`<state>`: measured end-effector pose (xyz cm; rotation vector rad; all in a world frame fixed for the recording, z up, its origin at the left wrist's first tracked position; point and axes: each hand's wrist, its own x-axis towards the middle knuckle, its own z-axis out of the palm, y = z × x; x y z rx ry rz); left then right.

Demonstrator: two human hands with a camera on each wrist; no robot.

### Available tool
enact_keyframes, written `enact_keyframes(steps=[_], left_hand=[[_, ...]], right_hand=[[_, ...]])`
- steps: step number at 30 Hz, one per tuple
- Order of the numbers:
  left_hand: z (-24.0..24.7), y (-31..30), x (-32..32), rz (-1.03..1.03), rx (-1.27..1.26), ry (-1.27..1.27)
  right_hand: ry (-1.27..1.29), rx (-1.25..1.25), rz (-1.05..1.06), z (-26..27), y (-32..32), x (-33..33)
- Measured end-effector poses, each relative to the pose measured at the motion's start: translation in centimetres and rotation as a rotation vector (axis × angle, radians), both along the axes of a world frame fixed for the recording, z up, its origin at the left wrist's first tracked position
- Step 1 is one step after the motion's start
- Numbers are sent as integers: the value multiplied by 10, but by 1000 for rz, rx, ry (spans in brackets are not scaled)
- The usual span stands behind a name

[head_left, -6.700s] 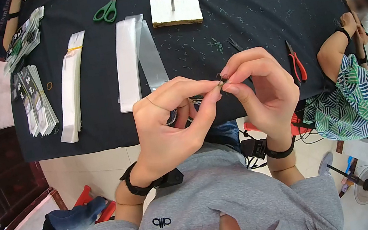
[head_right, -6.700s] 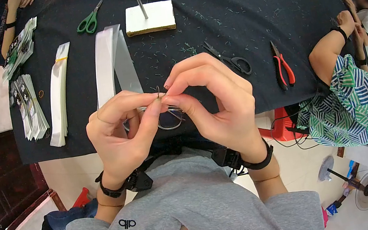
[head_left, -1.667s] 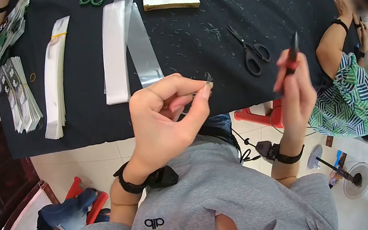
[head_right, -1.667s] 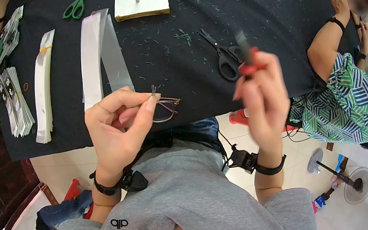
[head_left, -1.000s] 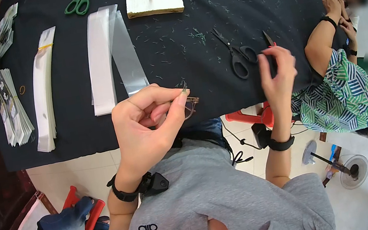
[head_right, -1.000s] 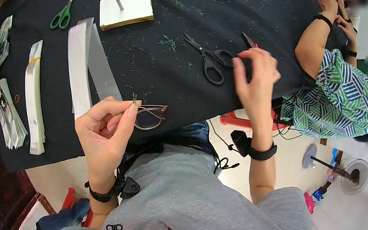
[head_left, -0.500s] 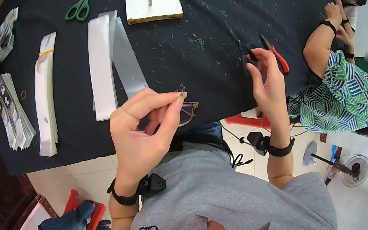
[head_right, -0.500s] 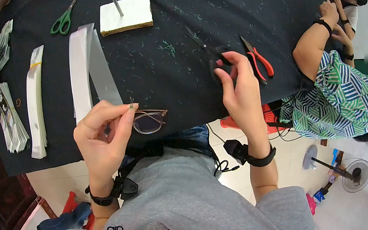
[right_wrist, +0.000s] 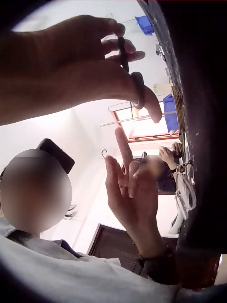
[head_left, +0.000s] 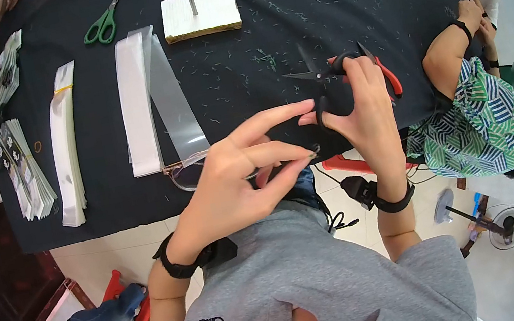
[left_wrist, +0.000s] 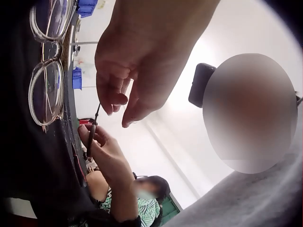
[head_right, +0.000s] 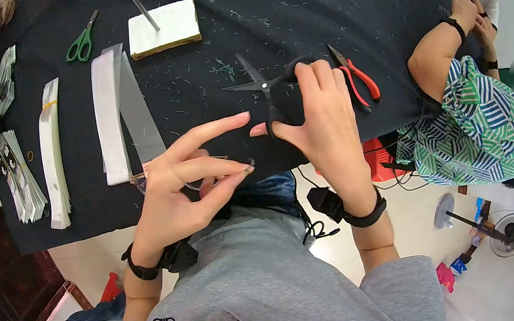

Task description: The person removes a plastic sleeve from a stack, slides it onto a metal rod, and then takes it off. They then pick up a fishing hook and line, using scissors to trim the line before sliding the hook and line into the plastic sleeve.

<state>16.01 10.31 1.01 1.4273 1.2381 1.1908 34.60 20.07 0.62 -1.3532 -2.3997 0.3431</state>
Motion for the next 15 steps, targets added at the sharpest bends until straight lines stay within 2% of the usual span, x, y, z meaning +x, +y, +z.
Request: enact_keyframes(steps=[5, 8, 9, 11, 12, 14, 15], left_hand=[[-8, 17, 2, -70, 94, 91], [-4, 18, 0, -59, 74, 93], [-6, 16, -1, 30, 44, 40], [-6, 11, -2, 166, -40, -78], [-2, 8, -3, 173, -43, -77], [8, 4, -7, 196, -200, -127], [6, 2, -7, 196, -162, -126]], right_hand=[[31, -11, 50, 5, -7, 1], [66, -7, -15, 5, -8, 3], [66, -8, -18, 4, -8, 5], [148, -74, -169, 3, -6, 11], [149, -78, -162, 5, -6, 13], [205, -262, -26, 13, -9, 16], [220, -235, 70, 10, -12, 16]])
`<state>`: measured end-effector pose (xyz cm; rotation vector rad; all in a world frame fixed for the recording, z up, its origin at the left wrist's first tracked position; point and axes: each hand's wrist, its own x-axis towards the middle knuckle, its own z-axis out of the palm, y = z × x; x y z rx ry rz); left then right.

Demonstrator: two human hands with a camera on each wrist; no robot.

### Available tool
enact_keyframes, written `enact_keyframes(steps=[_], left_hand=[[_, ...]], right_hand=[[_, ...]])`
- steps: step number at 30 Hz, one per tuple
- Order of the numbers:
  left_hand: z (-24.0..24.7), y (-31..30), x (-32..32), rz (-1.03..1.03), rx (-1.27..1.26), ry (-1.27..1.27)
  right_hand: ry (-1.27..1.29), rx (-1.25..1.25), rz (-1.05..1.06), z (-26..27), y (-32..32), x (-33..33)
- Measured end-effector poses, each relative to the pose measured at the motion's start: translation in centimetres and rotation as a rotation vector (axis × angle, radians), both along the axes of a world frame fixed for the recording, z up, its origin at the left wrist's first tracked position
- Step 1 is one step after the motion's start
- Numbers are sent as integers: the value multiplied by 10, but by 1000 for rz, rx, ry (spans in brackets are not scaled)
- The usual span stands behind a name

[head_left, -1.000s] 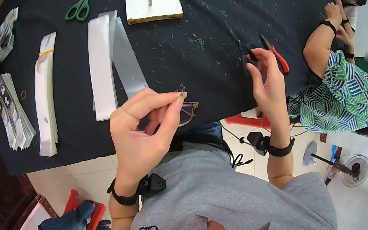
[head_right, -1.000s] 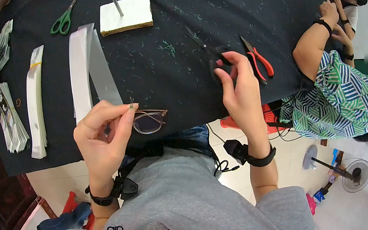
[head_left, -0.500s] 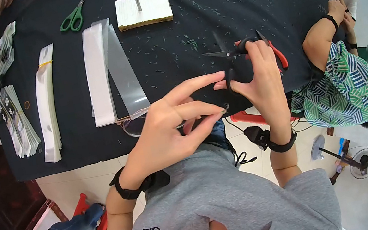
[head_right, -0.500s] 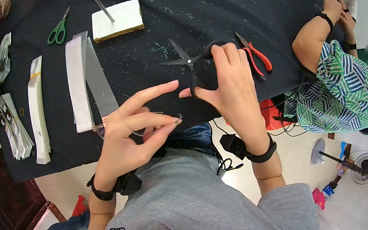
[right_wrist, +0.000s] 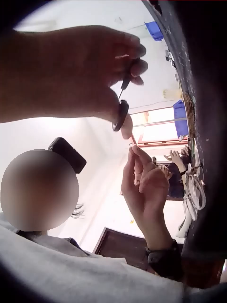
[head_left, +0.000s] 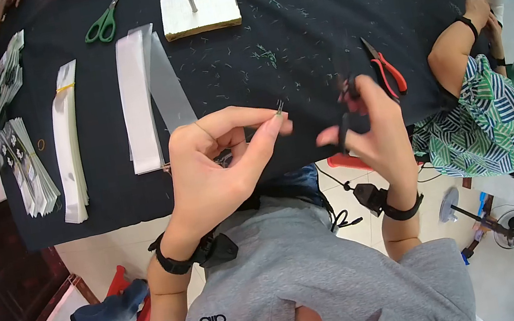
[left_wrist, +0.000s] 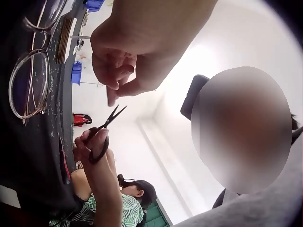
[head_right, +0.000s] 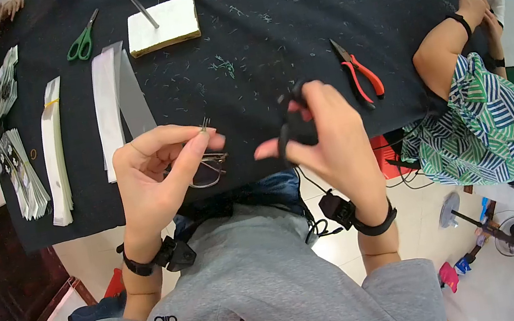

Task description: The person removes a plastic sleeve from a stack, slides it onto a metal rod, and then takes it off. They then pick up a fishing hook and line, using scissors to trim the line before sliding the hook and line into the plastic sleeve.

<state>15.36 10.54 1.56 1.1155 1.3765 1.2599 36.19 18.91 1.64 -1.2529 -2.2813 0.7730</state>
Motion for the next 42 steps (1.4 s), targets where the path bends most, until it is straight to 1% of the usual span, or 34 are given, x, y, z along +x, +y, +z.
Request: enact_keyframes(steps=[1, 3, 7, 10, 12, 15, 18, 25, 29, 31, 38, 42], left_hand=[[1, -1, 1, 2, -4, 0], [2, -3, 6, 78, -14, -65], [-1, -6, 6, 95, 35, -28], [7, -8, 4, 102, 28, -4], [14, -11, 1, 18, -2, 81], [12, -10, 6, 83, 15, 42], [16, -11, 3, 33, -13, 75], [14, -12, 2, 32, 16, 78], [15, -11, 4, 41, 15, 45], [15, -11, 4, 49, 21, 38], [14, -12, 4, 65, 11, -3], [13, -11, 5, 72, 9, -41]], right_hand=[[0, -4, 2, 0, -2, 0], [-86, 15, 235, 0, -6, -2], [-88, 90, 263, 5, -6, -10], [-70, 95, 262, 6, -5, -12], [-93, 119, 279, 8, -4, -14], [-106, 153, 297, 9, -2, -14], [-111, 168, 291, 10, -2, -14], [-146, 214, 280, 12, -2, -13], [-175, 173, 292, 16, -3, -11], [-100, 217, 272, 14, -4, -13], [-105, 230, 283, 13, -5, -13], [-86, 248, 252, 11, -7, -14]])
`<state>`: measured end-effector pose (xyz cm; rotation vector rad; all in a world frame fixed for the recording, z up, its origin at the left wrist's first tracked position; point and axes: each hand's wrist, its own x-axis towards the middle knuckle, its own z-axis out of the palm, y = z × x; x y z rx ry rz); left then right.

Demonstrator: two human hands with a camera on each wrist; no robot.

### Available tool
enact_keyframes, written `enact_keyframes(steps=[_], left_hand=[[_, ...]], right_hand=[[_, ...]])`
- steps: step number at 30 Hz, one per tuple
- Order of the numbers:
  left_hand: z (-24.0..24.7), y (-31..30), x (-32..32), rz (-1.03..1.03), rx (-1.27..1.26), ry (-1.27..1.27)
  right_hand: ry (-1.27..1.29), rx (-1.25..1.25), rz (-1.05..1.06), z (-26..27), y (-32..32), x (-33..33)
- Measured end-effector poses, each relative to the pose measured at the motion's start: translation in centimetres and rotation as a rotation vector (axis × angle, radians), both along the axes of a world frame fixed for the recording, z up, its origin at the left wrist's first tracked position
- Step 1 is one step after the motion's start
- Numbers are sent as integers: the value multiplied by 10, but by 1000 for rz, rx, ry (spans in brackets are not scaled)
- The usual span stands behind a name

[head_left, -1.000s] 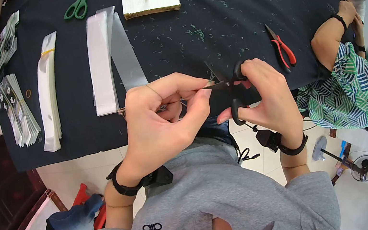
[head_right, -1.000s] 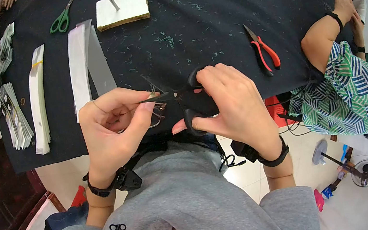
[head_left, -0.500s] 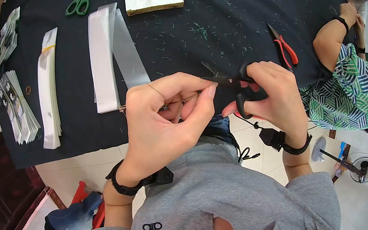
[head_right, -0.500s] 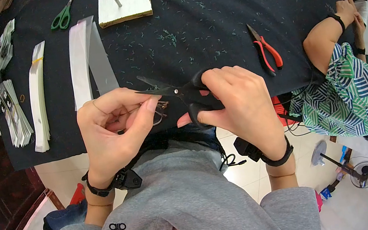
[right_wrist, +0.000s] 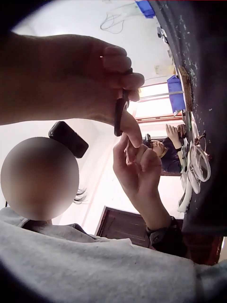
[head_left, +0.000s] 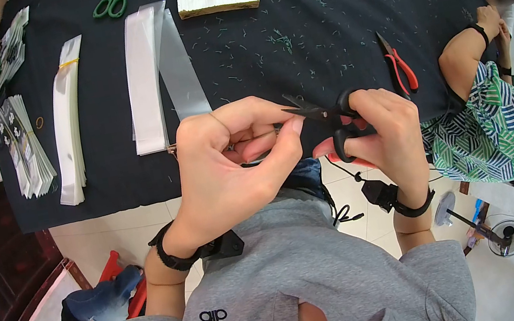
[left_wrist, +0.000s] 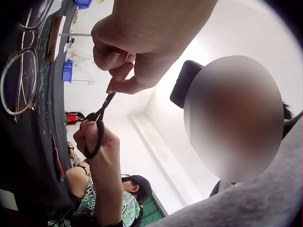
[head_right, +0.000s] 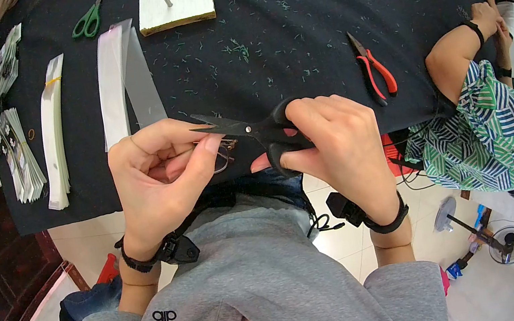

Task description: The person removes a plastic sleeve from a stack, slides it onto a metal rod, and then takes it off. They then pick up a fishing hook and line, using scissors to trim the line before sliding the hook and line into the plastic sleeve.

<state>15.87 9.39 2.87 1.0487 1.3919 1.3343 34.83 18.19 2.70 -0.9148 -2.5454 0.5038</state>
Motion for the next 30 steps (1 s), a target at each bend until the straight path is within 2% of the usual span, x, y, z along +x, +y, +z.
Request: enact_keyframes(steps=[5, 7, 13, 19, 30], left_hand=[[2, 0, 0, -7, -3, 2], [2, 0, 0, -21, -11, 18], [3, 1, -1, -12, 31, 25], [2, -2, 0, -56, 23, 54], [4, -1, 2, -5, 70, 144]], right_hand=[[-40, -26, -8, 1, -1, 2], [-60, -134, -98, 0, -1, 3], [-51, -282, -123, 9, 0, 0], [-87, -186, -35, 6, 2, -4], [-118, -82, -33, 10, 0, -4]])
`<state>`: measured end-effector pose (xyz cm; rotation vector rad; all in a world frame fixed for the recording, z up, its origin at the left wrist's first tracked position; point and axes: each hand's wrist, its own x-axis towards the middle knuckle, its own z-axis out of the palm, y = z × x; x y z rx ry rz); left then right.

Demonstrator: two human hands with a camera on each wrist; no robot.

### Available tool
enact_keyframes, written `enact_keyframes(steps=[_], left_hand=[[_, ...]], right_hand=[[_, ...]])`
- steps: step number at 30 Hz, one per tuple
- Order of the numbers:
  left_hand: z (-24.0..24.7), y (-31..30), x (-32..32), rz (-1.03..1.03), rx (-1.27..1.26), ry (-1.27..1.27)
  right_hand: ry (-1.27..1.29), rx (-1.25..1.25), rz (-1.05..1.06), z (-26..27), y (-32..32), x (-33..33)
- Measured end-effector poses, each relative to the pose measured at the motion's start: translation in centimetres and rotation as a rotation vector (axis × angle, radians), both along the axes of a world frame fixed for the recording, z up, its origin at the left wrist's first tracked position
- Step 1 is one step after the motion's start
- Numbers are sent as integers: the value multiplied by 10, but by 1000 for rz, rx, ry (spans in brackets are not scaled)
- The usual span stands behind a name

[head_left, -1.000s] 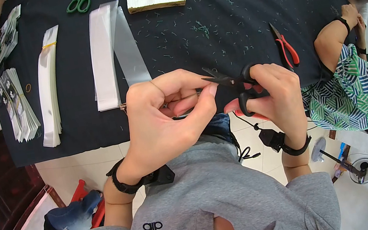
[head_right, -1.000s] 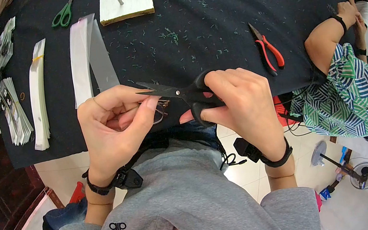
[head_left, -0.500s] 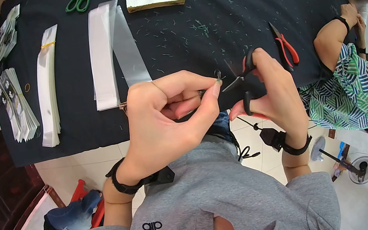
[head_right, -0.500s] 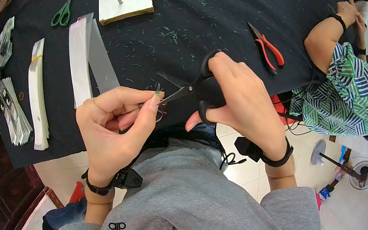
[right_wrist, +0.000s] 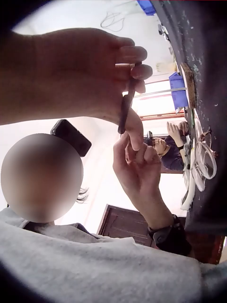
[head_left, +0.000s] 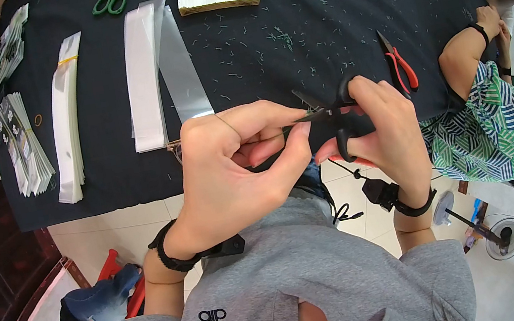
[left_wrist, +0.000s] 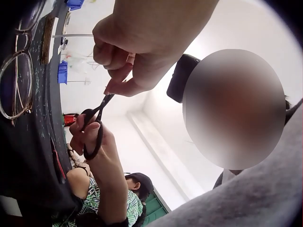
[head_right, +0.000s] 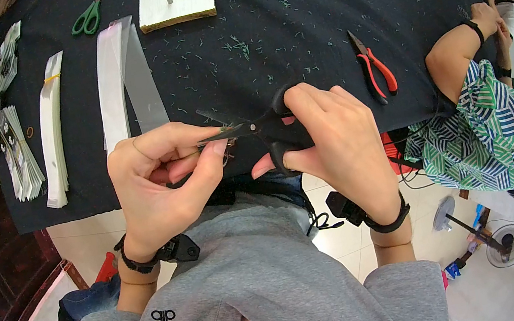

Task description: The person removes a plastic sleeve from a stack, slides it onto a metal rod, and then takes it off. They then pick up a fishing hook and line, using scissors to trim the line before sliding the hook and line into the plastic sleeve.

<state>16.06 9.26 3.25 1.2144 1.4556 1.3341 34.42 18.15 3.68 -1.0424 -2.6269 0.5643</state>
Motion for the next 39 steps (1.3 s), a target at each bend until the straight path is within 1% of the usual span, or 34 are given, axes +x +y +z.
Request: enact_keyframes(steps=[2, 4, 7, 10, 14, 16, 17, 18, 19, 20, 21, 23, 24, 25, 27, 31, 39], left_hand=[[-1, 0, -1, 0, 9, 11], [-1, 0, -1, 0, 19, 22], [-1, 0, 0, -2, -4, 39], [-2, 1, 0, 2, -9, -2], [-2, 1, -1, -1, -24, -6], [-4, 1, -1, 1, -32, -7], [-6, 2, -1, 2, -21, -66], [-7, 3, -1, 3, -9, -125], [-6, 3, -1, 2, -7, -126], [-4, 3, -2, -15, -36, -127], [-2, 3, -3, -33, -66, -129], [-5, 3, -1, -32, -54, -151], [-6, 3, 0, -27, -43, -172], [-5, 3, 0, -27, -42, -174], [-4, 3, 0, -36, -65, -193], [-1, 1, -1, -40, -86, -155], [1, 1, 0, -39, -51, -127]], right_hand=[[-14, -8, -18, 0, -1, 0], [-1, 78, -16, -1, -1, 0], [15, 74, -37, -2, -1, 2], [42, 84, -50, -1, -2, 1], [35, 118, -17, -3, -1, 5], [96, 50, -160, -5, -4, 7], [96, 50, -160, -4, -2, 10], [140, -18, -241, -3, 2, 13], [185, -85, -324, -1, 5, 14], [242, -111, -342, -1, 6, 10], [241, -110, -346, -3, 6, 9], [243, -91, -227, -6, 6, 7], [148, -183, -214, -3, 3, 7], [147, -182, -214, -3, 0, 5], [139, -183, -139, -4, -5, 0], [129, -150, -96, -7, -5, -1], [93, -92, -105, -4, -6, -3]])
